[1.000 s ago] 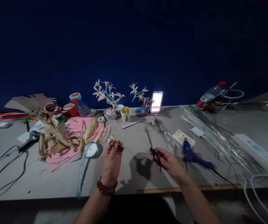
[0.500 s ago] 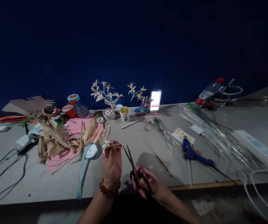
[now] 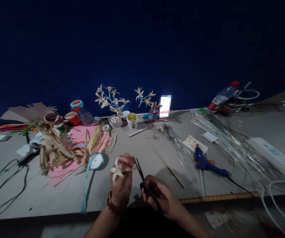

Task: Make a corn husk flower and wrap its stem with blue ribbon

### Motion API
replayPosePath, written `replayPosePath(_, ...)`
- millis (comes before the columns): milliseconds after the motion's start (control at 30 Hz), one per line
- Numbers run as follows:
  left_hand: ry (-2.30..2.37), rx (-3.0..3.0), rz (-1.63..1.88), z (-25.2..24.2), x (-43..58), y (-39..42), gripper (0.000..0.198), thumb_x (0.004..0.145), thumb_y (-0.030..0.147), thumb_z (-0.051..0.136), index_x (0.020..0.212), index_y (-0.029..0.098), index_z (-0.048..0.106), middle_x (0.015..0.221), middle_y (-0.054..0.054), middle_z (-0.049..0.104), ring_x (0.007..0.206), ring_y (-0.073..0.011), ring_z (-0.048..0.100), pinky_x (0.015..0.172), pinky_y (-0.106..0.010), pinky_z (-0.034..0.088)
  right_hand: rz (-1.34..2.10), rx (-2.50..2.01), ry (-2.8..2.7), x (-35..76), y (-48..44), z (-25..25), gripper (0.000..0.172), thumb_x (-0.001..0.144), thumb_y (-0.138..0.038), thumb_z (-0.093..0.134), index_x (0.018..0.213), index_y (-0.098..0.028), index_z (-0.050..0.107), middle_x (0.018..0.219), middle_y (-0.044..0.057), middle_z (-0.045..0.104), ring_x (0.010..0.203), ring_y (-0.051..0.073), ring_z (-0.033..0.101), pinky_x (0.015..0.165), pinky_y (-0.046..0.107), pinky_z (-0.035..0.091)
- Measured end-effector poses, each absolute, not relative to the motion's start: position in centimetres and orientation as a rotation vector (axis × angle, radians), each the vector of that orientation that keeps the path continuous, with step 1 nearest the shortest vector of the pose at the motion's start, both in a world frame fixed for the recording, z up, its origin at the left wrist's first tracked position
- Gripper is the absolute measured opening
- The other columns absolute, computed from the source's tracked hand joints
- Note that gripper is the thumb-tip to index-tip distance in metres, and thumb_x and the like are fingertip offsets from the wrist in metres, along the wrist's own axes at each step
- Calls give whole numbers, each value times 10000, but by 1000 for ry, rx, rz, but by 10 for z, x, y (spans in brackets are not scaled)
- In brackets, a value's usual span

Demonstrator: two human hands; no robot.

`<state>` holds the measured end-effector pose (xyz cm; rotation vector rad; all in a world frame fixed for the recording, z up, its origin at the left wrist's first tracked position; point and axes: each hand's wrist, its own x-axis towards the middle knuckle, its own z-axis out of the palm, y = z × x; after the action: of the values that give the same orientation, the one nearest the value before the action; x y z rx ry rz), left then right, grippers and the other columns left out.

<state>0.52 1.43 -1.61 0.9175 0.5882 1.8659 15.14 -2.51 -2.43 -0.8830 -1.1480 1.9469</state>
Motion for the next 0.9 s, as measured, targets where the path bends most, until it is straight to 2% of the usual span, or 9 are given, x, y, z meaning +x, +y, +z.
replayPosePath(167,550,955,1873,-17,6,16,120,829,309,749,746,244,694,760,-10,578,825,-183,514,817,-343,465,1984,-915,-1104,151,-24,-21,657,596,-723,792,809,-218,429,702,-58,484,601,83,400,569,215,332)
replayPosePath(400,539,867,1854,-16,9,16,117,817,296,765,745,235,696,759,-6,582,812,-173,521,792,-326,477,1941,-910,-1168,154,-25,-27,596,669,-682,774,822,-215,437,726,-50,489,616,85,413,586,214,357)
replayPosePath(600,552,789,1824,-19,13,19,163,810,322,776,723,215,689,742,-1,572,799,-162,534,789,-311,490,1907,-948,-1151,157,-28,-28,590,676,-677,775,842,-215,447,747,-49,496,628,84,437,601,212,373)
replayPosePath(700,585,707,1793,-21,18,21,191,775,327,808,708,206,677,756,2,571,800,-153,549,794,-306,495,1860,-947,-1159,156,-31,-38,585,675,-669,782,844,-217,450,719,-54,491,604,83,440,588,216,377)
replayPosePath(900,653,514,1730,-28,26,30,248,666,325,886,721,221,668,783,18,592,790,-141,580,776,-309,510,1634,-1157,-1182,165,-27,-57,502,777,-687,658,864,-225,482,651,-46,495,554,115,473,549,244,407)
